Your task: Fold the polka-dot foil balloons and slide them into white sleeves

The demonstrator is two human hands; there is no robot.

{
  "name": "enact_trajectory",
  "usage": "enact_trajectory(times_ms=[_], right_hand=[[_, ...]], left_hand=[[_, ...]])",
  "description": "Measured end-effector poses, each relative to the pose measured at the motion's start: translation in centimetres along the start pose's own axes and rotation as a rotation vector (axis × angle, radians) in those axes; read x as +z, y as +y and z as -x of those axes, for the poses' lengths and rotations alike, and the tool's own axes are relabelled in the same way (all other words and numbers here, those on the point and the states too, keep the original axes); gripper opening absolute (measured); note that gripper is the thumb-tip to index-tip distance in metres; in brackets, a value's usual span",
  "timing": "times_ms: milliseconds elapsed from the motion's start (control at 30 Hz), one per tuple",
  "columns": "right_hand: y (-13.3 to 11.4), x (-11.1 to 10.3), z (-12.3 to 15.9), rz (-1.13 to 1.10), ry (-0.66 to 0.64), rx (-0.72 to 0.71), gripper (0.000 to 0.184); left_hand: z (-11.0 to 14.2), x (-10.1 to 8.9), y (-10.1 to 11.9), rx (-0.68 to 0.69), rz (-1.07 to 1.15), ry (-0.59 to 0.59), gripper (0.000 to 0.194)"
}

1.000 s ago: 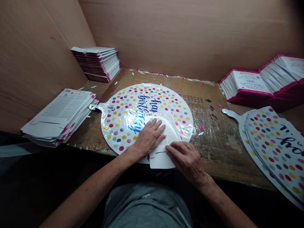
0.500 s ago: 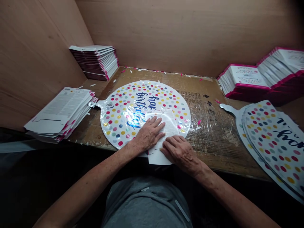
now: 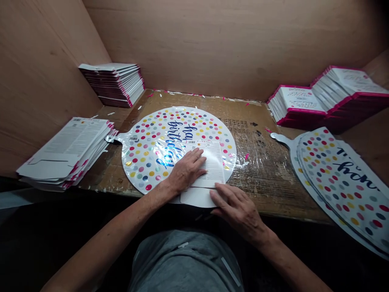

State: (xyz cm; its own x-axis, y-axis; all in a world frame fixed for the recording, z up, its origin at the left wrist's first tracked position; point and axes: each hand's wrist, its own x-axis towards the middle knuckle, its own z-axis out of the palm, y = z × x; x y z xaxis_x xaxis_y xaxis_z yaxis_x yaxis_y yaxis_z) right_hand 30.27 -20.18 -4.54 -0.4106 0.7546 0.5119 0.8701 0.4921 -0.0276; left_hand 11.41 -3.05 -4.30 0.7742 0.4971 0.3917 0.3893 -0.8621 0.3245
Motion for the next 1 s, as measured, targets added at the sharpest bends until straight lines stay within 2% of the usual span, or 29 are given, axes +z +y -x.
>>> enact_trajectory(times_ms=[67, 100, 233, 300, 367, 433, 533, 600, 667, 733, 800, 900, 1000], right_hand=[[-0.3, 1.2, -0.3, -0.004, -0.003, -0.011, 0.034], [-0.4, 1.5, -0.4, -0.007, -0.005, -0.012, 0.032], [-0.4, 1.5, -0.6, -0.035, -0.004, -0.046, 0.030], [-0.4, 1.2, -0.8, -0.071, 0.024, -0.041, 0.026], [-0.4, 1.2, -1.4, -0.133, 0.054, 0.024, 0.017], [-0.3, 1.4, -2.4, -0.209, 0.050, 0.155, 0.016], [0.0, 2.0, -3.9, -0.258, 0.000, 0.399, 0.027], [0.1, 2.3, -4.5, -0.160, 0.014, 0.486, 0.029], [0.0, 2.3, -4.2, -0.045, 0.006, 0.404, 0.033], [-0.2, 1.8, -2.9, -0.005, -0.052, 0.214, 0.043], [-0.5, 1.1, -1.3, -0.030, -0.050, 0.077, 0.043], [-0.6, 0.3, 0.0, -0.069, 0.101, 0.097, 0.035], [-0.5, 0.7, -1.6, -0.100, 0.244, 0.145, 0.034]], left_hand=[[1.9, -1.0, 1.1, -0.021, 0.074, 0.097, 0.017], [3.1, -1.5, 1.7, 0.001, 0.117, 0.100, 0.017], [7.4, -2.7, 3.2, 0.069, 0.191, -0.054, 0.053], [8.4, -2.6, 3.4, 0.034, 0.187, -0.055, 0.056], [8.4, -2.3, 3.5, -0.004, 0.187, -0.007, 0.039], [7.6, -1.9, 3.8, -0.083, 0.181, 0.057, 0.019], [5.9, -1.5, 4.1, -0.313, 0.118, 0.124, 0.023], [5.0, -1.1, 4.2, -0.469, 0.027, 0.141, 0.021], [4.5, -0.6, 4.2, -0.553, -0.064, 0.147, 0.022], [4.4, -0.2, 4.3, -0.559, -0.101, 0.155, 0.024], [4.6, -0.1, 4.7, -0.547, -0.048, 0.182, 0.023], [5.0, -0.7, 5.8, -0.650, 0.165, 0.283, 0.033], [4.8, -1.9, 6.3, -0.889, 0.568, 0.345, 0.050]])
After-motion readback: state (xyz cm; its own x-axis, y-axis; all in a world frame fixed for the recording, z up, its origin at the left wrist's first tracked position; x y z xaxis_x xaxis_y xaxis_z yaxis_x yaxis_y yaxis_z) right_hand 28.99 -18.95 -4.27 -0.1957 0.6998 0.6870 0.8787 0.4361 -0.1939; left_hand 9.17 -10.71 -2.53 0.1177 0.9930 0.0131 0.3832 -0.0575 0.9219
